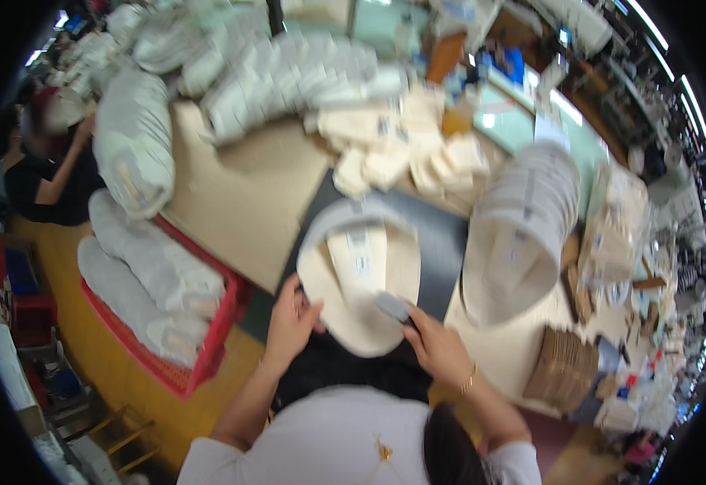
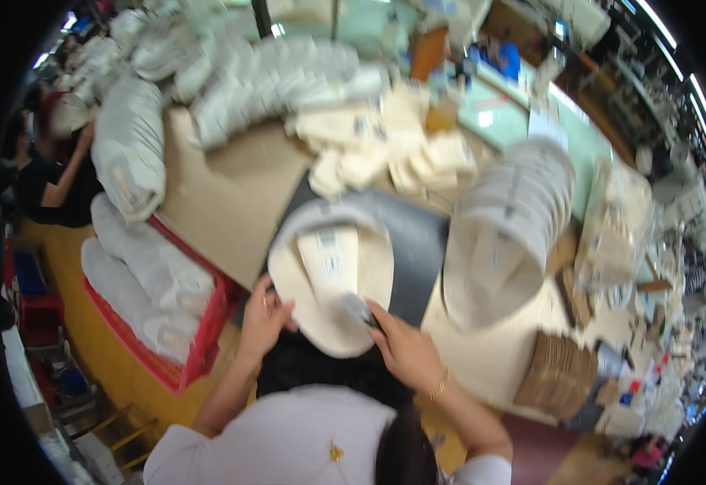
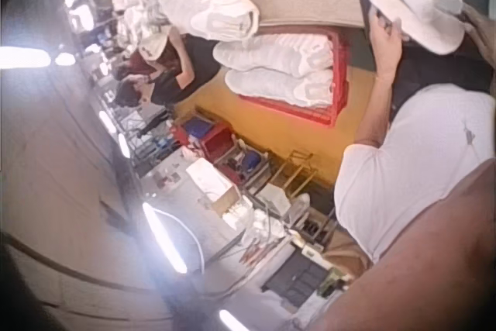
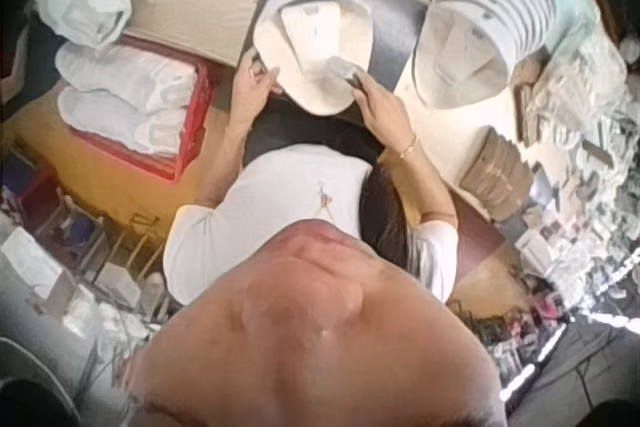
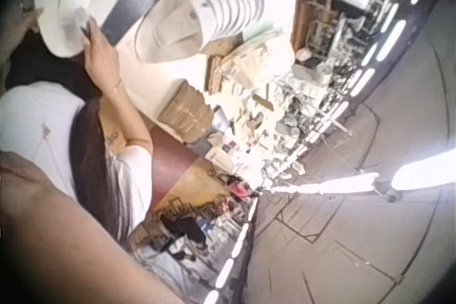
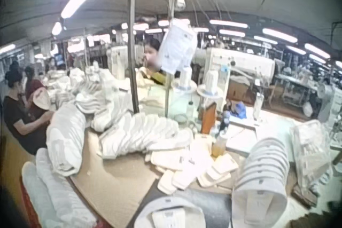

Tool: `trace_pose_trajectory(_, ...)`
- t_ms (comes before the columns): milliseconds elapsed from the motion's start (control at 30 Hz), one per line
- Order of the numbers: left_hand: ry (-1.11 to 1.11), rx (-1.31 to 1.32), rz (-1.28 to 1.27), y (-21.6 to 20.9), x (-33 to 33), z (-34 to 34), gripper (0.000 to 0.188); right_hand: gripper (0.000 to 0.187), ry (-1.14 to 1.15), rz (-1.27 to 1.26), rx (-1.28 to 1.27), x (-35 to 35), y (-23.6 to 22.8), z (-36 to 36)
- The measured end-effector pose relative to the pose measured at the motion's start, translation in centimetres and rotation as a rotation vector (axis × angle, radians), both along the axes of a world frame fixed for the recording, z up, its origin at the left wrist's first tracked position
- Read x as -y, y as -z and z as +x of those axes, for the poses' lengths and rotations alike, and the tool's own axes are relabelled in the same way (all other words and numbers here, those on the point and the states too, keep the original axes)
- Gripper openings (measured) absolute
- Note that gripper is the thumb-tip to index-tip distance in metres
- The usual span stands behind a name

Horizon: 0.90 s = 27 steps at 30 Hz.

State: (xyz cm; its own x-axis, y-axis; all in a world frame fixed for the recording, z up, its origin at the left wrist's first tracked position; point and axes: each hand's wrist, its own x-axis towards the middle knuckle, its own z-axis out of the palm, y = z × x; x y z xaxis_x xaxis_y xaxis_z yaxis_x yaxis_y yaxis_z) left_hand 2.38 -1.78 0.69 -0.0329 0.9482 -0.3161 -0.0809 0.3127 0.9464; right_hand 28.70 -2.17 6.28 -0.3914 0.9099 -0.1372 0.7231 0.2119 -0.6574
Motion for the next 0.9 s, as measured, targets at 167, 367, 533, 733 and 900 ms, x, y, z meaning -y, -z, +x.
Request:
trace_pose_trajectory(167,0.133,-0.057,-0.027,0.2,-2.1,-3.1,0.05,0.056,0.398,0.181,0.048,-1.2,2.2,2.0)
trace_pose_trajectory(367,0.13,-0.021,0.155,1.0,-2.8,-3.1,0.04,0.051,0.442,0.339,0.118,-2.2,4.8,1.7)
trace_pose_trajectory(533,0.055,0.248,0.392,1.2,-4.1,-0.4,0.054,0.038,0.505,0.42,-0.106,-3.7,3.6,-0.2)
trace_pose_trajectory(733,0.067,0.174,0.441,3.0,-4.9,-0.6,0.057,0.042,0.393,0.515,0.099,-5.4,6.2,-1.9)
trace_pose_trajectory(900,0.048,0.197,0.377,3.3,-4.9,-0.7,0.054,0.044,0.382,0.689,0.299,-5.9,7.3,-2.5)
